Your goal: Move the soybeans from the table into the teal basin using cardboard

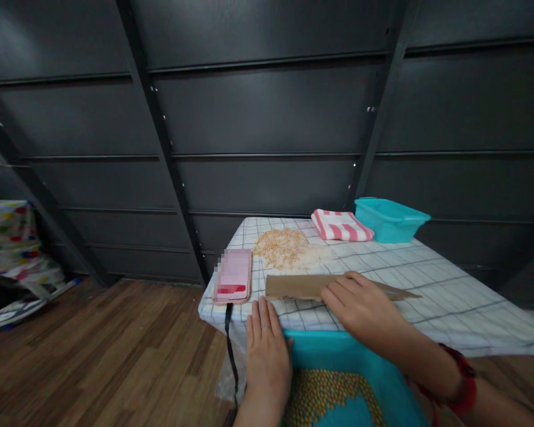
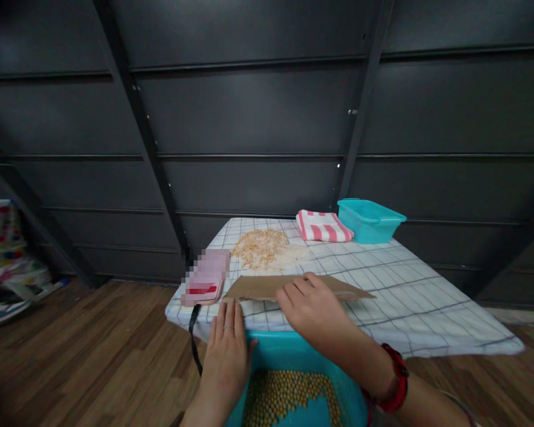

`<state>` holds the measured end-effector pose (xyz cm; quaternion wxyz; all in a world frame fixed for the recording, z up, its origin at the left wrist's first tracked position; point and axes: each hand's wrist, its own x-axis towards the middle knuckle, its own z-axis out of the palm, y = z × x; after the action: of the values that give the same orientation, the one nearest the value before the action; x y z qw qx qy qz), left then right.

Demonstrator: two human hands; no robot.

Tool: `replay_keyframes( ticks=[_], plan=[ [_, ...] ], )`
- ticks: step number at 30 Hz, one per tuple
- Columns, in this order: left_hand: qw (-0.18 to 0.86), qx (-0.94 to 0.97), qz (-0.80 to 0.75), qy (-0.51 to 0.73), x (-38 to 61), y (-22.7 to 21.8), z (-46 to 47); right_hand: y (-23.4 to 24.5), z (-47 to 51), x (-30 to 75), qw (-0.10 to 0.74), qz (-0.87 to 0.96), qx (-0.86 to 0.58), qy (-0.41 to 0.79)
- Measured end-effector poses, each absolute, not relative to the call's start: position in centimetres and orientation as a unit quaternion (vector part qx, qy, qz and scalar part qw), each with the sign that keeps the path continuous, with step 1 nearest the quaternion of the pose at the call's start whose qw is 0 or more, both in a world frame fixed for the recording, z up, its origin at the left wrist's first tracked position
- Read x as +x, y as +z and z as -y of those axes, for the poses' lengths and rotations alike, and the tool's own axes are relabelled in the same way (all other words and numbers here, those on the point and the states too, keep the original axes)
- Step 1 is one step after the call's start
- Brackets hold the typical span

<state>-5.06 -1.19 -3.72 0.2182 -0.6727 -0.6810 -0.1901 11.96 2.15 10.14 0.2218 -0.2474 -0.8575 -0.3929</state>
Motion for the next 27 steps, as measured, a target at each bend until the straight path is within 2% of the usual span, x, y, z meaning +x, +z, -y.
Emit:
replay_keyframes(
  ticks=[8,14,18,27],
  plan=[
    [0.244,-0.643,0.69,-0.226,-4.4,-4.7,0.6,11.7,-3.8,14.5,0.213,0.836,-0.281,-0.421],
    [0.234,-0.652,0.691,-0.206,-4.2,-3.4,0.9,13.0,-8.6,18.4,0.269,0.8,-0.327,-0.425],
    [0.236,-0.66,0.685,-0.199,-3.9,-3.1,0.8,12.1,-12.7,18.6,0.332,0.77,-0.351,-0.416],
    [0.243,-0.686,0.667,-0.163,-3.3,-2.8,0.5,8.8,-16.2,17.4,0.382,0.763,-0.311,-0.418]
  ],
)
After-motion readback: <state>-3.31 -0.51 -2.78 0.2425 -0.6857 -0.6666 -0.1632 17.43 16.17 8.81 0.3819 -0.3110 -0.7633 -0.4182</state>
